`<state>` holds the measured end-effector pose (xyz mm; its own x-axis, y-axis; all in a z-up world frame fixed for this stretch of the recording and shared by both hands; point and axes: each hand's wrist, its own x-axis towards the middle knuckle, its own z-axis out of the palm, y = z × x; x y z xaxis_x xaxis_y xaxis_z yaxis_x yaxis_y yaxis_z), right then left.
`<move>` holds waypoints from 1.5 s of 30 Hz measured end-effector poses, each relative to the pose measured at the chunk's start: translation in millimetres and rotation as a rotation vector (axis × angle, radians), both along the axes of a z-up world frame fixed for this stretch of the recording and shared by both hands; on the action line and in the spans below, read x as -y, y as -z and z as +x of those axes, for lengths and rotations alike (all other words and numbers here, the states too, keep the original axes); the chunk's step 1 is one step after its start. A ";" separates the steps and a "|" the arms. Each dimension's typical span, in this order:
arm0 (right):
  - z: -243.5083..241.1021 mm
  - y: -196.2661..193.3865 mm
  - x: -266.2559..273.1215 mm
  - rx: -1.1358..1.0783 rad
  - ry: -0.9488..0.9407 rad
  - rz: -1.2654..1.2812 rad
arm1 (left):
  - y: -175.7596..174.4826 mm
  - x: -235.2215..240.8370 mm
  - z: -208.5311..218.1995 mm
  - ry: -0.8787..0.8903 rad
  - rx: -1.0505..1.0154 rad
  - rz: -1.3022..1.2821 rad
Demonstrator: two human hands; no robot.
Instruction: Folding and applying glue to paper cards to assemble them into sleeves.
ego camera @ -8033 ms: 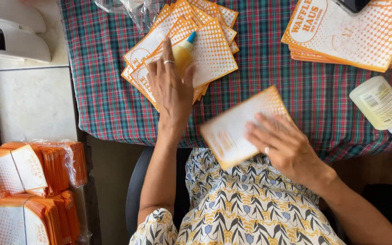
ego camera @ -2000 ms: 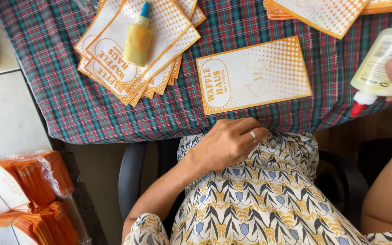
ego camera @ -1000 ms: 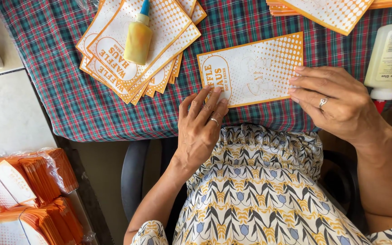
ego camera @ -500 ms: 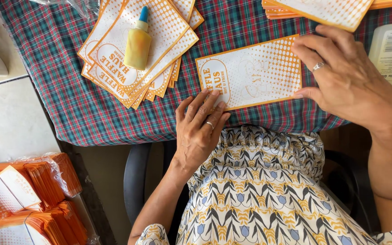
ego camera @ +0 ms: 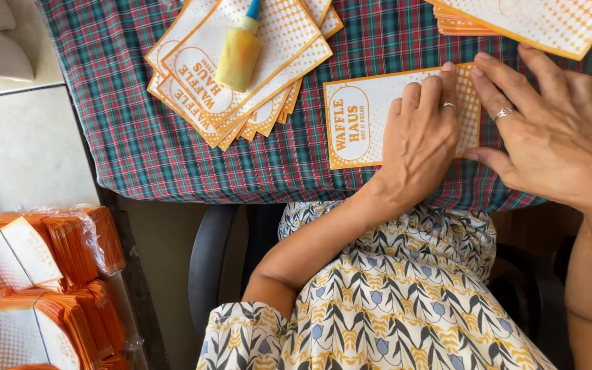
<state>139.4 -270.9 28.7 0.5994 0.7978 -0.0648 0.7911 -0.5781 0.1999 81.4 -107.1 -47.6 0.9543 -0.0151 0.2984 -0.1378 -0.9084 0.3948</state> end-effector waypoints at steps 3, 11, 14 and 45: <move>0.8 0.6 1.3 -0.037 0.025 -0.006 | 13.1 -17.5 -6.9 -0.041 -0.024 0.001; 3.6 2.3 5.0 -0.109 0.025 0.057 | 1.2 -117.6 -42.6 -0.177 -0.116 0.230; -6.3 -4.3 0.4 -0.167 0.030 0.163 | -12.4 -138.1 -47.2 -0.155 -0.118 0.170; 25.7 -10.7 -185.6 -0.165 -0.310 0.542 | -27.2 -217.8 -0.9 -0.506 0.088 -0.184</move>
<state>165.1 -85.3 39.4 0.3529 0.8776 0.3244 0.9328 -0.3029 -0.1951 80.5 110.6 -20.4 0.8002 0.4994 0.3321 0.2587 -0.7870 0.5601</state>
